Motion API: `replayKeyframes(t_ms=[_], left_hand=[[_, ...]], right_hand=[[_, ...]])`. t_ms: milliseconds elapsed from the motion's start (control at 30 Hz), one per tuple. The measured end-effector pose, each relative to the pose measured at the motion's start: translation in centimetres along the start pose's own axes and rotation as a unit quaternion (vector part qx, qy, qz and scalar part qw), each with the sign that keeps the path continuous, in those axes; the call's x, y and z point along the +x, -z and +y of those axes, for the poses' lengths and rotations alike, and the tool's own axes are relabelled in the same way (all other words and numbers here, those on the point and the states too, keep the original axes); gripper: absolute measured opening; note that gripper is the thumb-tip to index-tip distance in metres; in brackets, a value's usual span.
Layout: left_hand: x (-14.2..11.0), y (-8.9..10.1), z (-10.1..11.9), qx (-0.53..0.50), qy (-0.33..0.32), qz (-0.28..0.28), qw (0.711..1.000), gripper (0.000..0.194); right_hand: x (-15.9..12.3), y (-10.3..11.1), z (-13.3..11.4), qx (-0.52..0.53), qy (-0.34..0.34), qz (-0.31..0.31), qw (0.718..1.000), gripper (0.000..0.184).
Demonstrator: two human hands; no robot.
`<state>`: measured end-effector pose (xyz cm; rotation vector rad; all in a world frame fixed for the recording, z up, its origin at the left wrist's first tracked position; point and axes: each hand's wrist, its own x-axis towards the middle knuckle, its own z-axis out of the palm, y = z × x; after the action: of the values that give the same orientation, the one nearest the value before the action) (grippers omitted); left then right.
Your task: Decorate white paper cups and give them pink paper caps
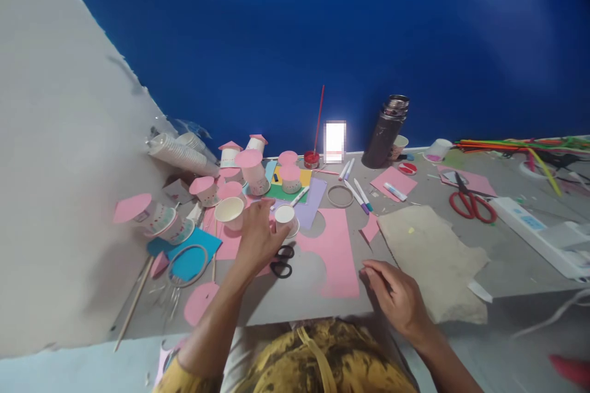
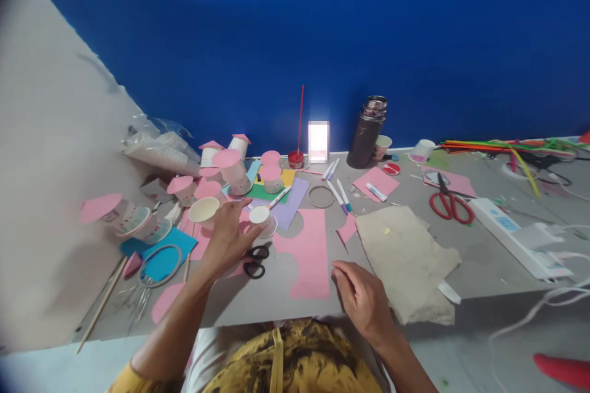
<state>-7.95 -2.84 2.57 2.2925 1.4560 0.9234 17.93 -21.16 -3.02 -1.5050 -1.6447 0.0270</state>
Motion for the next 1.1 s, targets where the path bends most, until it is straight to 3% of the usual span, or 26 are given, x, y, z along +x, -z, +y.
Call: replayKeyframes(t_ms=[133,433,567,633,733,867,1000,1067,1100], left_hand=[[0.5,-0.8,-0.3,-0.007,0.011,-0.039,0.999,0.044],[1.6,-1.3,-1.6,0.007,0.005,0.012,1.0,0.039],[1.5,0.5,-1.1,0.01,0.007,0.014,1.0,0.051],[1.0,2.0,-1.4,0.032,0.001,0.063,0.998,0.042],[0.3,3.8,-3.0,0.158,0.022,0.125,0.979,0.033],[-0.1,5.0,-5.2,0.218,0.036,0.075,0.972,0.023],[-1.4,7.4,-3.6,0.11,0.03,0.155,0.981,0.018],[-2.6,8.5,-1.4,-0.044,0.039,0.197,0.979,0.018],[-3.2,8.6,-0.1,-0.16,0.054,0.19,0.967,0.019]], right_hand=[[-0.9,-0.7,0.7,-0.015,-0.011,0.007,1.0,0.018],[-1.5,-1.4,1.7,-0.017,-0.012,-0.025,0.999,0.018],[-1.7,-1.5,2.1,-0.015,-0.009,-0.02,1.0,0.018],[-1.7,-1.5,2.1,-0.019,-0.01,-0.023,1.0,0.019],[-1.6,-1.4,1.9,-0.031,-0.011,-0.023,0.999,0.019],[-1.4,-1.6,1.7,-0.039,-0.011,-0.02,0.999,0.02],[-1.4,-1.6,1.8,-0.029,-0.017,-0.02,0.999,0.019],[-1.3,-1.4,1.5,-0.014,-0.03,-0.013,0.999,0.017],[-1.1,-1.2,1.1,0.003,-0.047,-0.01,0.999,0.015]])
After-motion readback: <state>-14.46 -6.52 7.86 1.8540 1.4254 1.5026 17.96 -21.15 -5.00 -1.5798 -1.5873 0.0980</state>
